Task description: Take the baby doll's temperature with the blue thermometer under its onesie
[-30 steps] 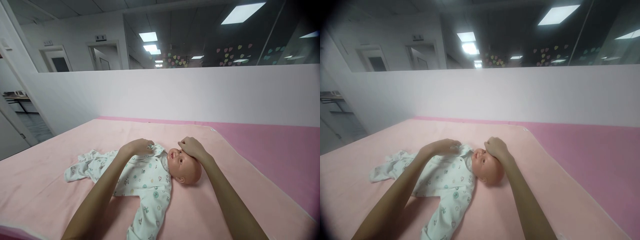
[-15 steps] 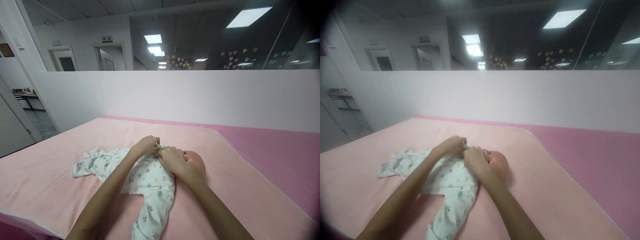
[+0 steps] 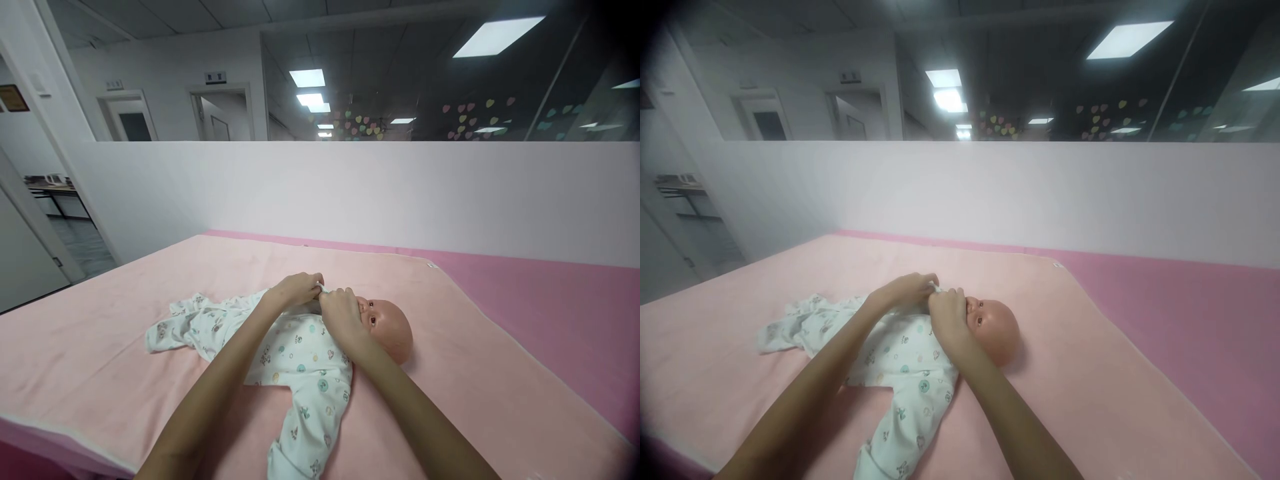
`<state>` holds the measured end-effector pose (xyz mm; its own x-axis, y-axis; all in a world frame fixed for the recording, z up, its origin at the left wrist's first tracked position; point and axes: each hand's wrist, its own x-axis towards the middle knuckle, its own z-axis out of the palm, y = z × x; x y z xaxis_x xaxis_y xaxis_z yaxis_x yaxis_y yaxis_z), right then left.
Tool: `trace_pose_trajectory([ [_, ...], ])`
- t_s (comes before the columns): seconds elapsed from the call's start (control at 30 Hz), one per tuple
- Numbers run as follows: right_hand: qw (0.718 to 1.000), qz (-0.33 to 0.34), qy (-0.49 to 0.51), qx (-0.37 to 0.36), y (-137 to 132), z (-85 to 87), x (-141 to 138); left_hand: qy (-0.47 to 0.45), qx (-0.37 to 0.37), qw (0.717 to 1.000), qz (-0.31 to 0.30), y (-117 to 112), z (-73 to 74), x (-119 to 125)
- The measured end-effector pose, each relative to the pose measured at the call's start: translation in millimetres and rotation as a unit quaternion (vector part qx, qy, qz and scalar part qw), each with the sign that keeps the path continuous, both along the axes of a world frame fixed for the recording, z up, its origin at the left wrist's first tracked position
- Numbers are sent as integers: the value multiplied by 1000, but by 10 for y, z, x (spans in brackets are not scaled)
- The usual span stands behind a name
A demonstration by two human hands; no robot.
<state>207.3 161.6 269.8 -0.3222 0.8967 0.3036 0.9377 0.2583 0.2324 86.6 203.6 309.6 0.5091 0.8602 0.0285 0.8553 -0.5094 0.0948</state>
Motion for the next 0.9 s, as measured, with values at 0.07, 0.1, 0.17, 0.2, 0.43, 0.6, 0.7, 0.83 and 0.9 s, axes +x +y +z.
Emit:
trace_pose_trajectory([
  [0.07,1000,3,-3,1,3,10,1,-8,-14,1000,4,-19,31,-6],
  [0.1,1000,2,-3,4,1,12,1,-6,-15,1000,5,-28,41,-5],
  [0.17,1000,-5,-3,20,-10,11,-3,8,-5,1000,6,-35,45,1],
  [0.2,1000,-9,-3,29,-16,8,-6,14,2,1000,6,-34,40,5],
  [0.43,998,-23,-17,48,-39,-11,-18,-2,7,1000,-5,-14,31,-13],
  [0.6,998,-26,-15,51,-14,-2,-17,-6,33,999,-42,-100,83,-32],
  [0.7,998,-42,-19,50,-20,38,-11,12,71,996,-47,-130,93,-45],
  [0.83,996,-49,-33,65,-113,133,3,20,80,995,-55,-132,111,-72],
  [0.9,996,-52,-36,70,-167,170,8,17,72,996,-59,-135,131,-84],
])
